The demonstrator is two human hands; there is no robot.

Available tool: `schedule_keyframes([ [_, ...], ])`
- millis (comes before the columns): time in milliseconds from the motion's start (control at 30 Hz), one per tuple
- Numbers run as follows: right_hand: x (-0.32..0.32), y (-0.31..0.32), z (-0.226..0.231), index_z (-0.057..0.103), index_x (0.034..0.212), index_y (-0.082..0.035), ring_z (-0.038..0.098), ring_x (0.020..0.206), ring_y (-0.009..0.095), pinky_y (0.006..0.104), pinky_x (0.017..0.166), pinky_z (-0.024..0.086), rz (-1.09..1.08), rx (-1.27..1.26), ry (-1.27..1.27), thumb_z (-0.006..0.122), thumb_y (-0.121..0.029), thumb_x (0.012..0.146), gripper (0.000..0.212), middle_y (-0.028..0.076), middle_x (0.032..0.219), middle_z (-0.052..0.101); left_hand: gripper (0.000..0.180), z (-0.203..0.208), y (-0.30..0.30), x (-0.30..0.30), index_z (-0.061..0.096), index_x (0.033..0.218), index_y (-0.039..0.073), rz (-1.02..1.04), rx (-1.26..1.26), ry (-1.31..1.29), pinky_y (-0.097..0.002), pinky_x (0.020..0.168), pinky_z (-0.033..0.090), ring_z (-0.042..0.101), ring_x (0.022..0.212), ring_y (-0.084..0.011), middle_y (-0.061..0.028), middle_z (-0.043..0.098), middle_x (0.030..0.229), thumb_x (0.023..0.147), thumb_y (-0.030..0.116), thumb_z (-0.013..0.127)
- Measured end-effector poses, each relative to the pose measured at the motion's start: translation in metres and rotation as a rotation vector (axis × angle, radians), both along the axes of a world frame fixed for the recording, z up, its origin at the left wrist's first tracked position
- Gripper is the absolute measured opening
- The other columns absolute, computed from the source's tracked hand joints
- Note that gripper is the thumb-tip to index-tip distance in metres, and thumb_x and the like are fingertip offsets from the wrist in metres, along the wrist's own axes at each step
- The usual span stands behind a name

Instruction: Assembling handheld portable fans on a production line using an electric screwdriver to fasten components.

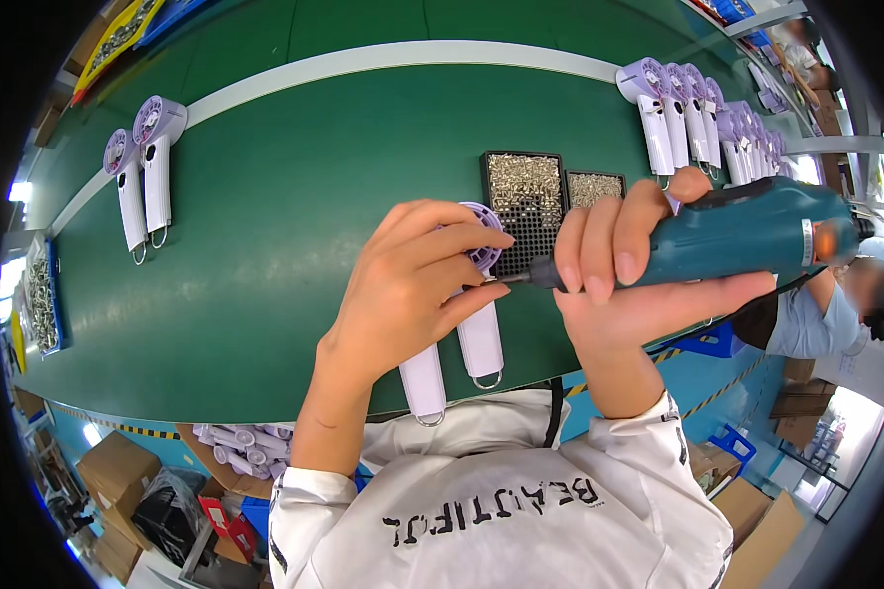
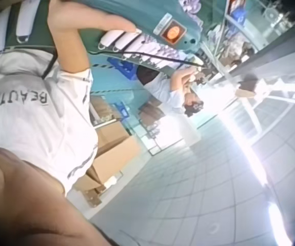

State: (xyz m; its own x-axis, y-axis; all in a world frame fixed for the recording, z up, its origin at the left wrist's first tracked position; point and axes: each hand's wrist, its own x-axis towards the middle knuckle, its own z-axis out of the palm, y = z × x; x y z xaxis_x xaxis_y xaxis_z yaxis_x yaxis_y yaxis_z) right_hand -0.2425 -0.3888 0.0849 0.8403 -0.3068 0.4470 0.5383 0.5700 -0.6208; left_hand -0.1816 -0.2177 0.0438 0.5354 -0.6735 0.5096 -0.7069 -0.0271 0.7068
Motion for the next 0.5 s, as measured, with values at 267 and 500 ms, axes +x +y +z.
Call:
schedule_keyframes([
  [267,0.0018,-0.0041,0.0032,0.049,0.121,-0.012,0.048,0.045,0.015,0.0306,0.042,0.041,0.105,-0.150,-0.069,0.047,-0.083,0.078,0.084,0.002,0.063,0.051,0.026,0.0011,0.0023,0.0001,0.059,0.062,0.003,0.007,-0.023,-0.012,-0.0391,0.084,0.049,0.062,0.098,-0.0252,-0.0038,0.072,0.101,0.059,0.012,0.084],
  [500,0.0035,-0.0004,0.0045,0.049,0.123,-0.011,0.050,0.045,0.014,0.0291,0.041,0.041,0.130,-0.154,-0.012,0.047,-0.082,0.080,0.083,0.002,0.063,0.052,0.025,-0.0003,0.0032,0.0004,0.061,0.062,0.003,0.000,-0.010,-0.032,-0.0413,0.086,0.049,0.062,0.099,-0.0253,-0.0039,0.072,0.099,0.059,0.013,0.083],
])
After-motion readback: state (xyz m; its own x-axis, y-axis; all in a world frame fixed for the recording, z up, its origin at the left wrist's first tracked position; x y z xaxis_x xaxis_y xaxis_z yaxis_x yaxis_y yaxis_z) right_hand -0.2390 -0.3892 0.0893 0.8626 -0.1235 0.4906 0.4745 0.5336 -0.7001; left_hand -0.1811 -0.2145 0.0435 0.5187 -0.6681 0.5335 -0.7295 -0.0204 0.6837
